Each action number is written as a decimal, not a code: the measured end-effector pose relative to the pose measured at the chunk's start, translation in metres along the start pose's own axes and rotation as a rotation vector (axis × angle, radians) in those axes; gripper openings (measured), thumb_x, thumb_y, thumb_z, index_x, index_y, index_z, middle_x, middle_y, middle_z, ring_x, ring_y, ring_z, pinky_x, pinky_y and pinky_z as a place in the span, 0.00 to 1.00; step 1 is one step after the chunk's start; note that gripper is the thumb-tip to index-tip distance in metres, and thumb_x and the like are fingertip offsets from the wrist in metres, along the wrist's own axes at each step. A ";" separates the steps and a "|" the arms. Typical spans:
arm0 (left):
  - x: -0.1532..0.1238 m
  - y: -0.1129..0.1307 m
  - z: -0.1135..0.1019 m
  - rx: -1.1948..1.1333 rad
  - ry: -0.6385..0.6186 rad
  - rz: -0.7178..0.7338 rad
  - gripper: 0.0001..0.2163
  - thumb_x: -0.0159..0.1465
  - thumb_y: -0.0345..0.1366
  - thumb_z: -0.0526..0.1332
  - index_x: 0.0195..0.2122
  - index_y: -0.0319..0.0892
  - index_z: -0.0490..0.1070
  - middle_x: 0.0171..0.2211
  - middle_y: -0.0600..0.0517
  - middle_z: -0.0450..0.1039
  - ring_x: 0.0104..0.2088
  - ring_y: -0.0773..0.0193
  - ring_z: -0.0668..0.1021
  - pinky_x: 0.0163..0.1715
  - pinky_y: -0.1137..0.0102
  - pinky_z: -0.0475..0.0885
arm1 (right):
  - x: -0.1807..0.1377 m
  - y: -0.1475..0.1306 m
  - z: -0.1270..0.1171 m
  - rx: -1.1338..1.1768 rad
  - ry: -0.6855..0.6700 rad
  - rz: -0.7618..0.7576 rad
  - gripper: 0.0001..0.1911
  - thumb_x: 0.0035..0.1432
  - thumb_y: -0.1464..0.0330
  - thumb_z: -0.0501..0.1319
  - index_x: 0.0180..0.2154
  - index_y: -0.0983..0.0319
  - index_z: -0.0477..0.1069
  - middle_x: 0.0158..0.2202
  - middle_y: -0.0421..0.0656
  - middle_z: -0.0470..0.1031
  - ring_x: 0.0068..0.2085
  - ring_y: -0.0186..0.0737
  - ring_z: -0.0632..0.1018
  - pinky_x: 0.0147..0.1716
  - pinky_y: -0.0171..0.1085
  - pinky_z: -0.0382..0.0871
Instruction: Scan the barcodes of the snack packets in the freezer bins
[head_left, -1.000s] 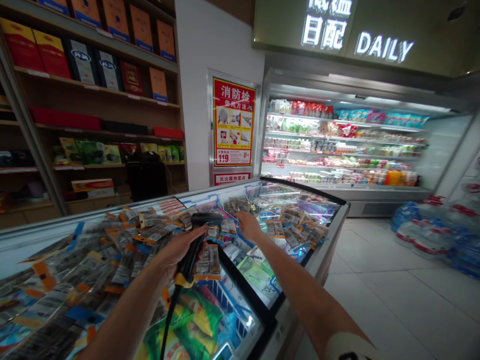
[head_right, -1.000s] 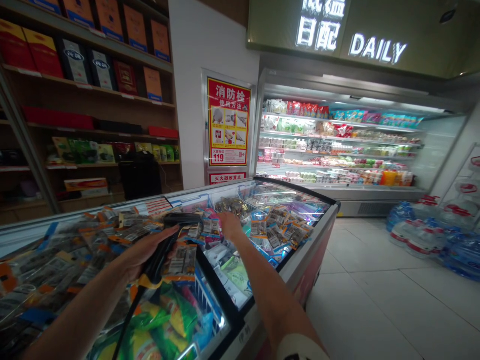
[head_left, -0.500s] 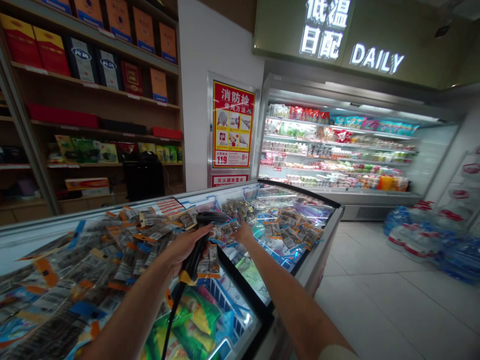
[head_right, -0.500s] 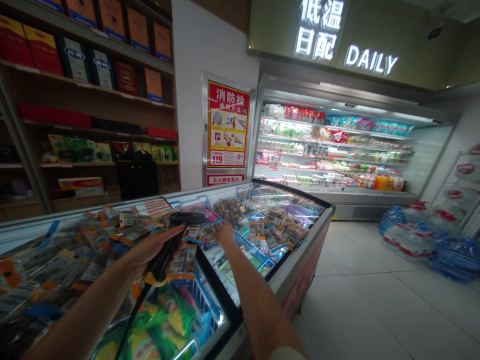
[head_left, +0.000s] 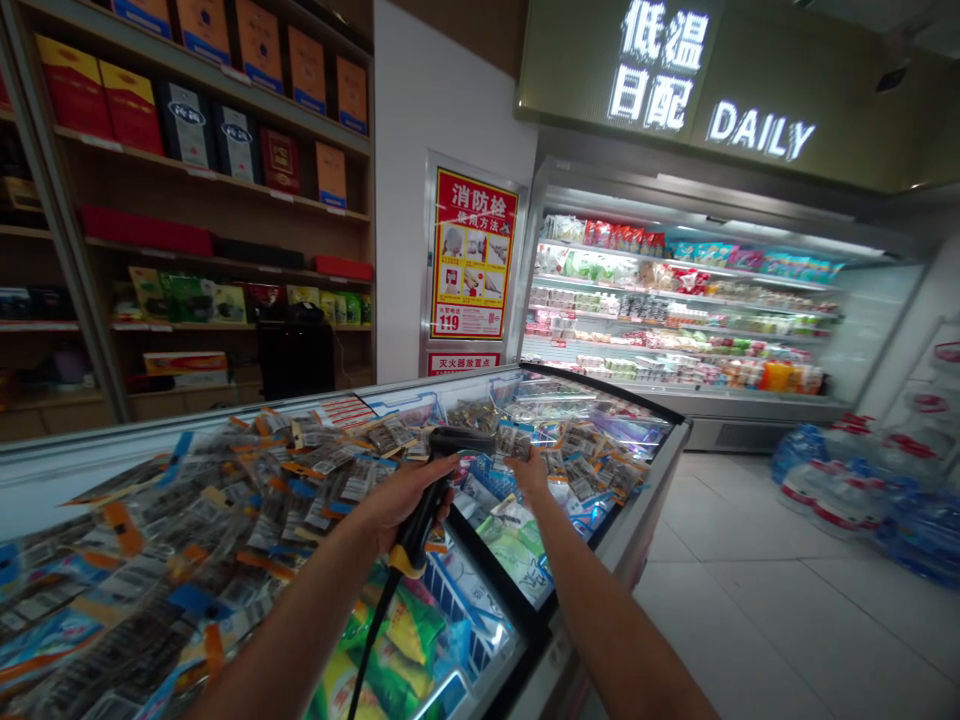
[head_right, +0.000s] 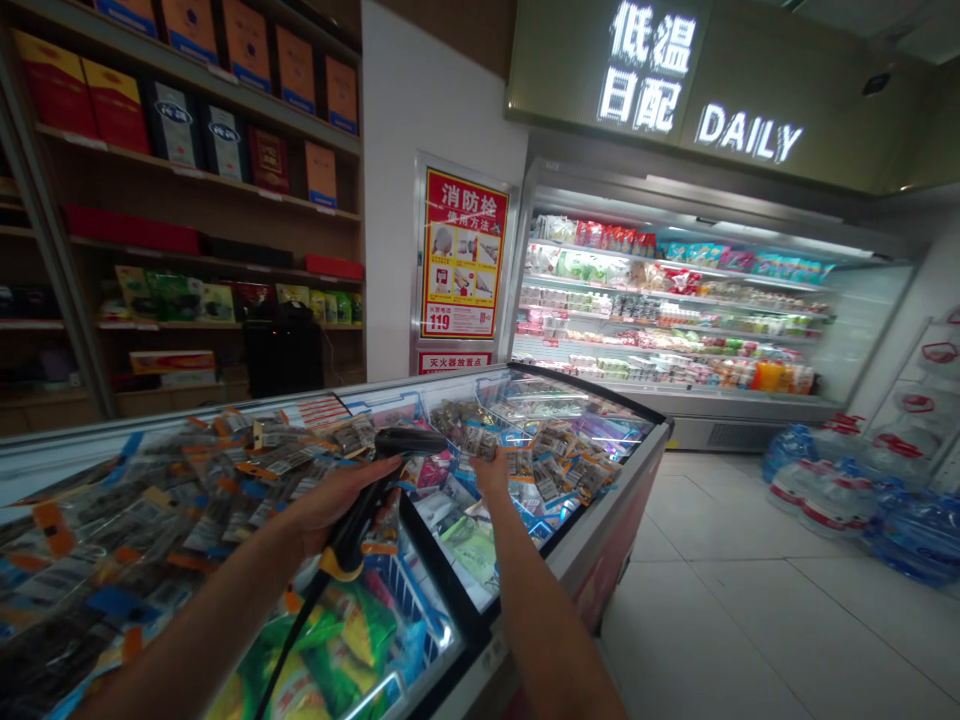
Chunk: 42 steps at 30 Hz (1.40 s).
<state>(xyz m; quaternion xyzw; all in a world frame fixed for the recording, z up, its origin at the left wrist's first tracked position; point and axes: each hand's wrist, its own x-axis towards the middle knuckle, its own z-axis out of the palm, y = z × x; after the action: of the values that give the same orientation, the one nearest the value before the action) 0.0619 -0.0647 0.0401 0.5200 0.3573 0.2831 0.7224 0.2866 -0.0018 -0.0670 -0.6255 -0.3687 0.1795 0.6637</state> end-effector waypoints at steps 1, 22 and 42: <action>0.001 -0.001 0.000 -0.002 -0.014 0.001 0.17 0.46 0.47 0.61 0.27 0.38 0.65 0.16 0.56 0.65 0.16 0.73 0.67 0.15 0.78 0.60 | 0.000 0.000 0.000 0.007 -0.004 -0.004 0.19 0.34 0.70 0.59 0.34 0.67 0.67 0.30 0.46 0.74 0.29 0.39 0.73 0.27 0.35 0.64; -0.004 0.004 0.004 -0.038 -0.049 -0.068 0.16 0.48 0.46 0.60 0.29 0.38 0.65 0.18 0.56 0.65 0.16 0.74 0.67 0.15 0.79 0.59 | 0.004 0.000 -0.005 -0.104 -0.002 -0.084 0.16 0.33 0.71 0.58 0.31 0.65 0.67 0.28 0.44 0.73 0.29 0.40 0.72 0.29 0.36 0.64; -0.006 0.007 0.006 -0.113 -0.059 -0.069 0.14 0.51 0.45 0.59 0.29 0.38 0.63 0.18 0.56 0.66 0.16 0.74 0.67 0.15 0.79 0.59 | 0.002 -0.001 -0.007 -0.177 0.007 -0.144 0.14 0.35 0.69 0.56 0.31 0.64 0.66 0.26 0.41 0.71 0.27 0.39 0.70 0.28 0.36 0.62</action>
<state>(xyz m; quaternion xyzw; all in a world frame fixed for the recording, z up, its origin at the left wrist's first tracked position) 0.0629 -0.0702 0.0492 0.4738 0.3371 0.2621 0.7702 0.2926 -0.0056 -0.0652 -0.6544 -0.4245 0.0959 0.6184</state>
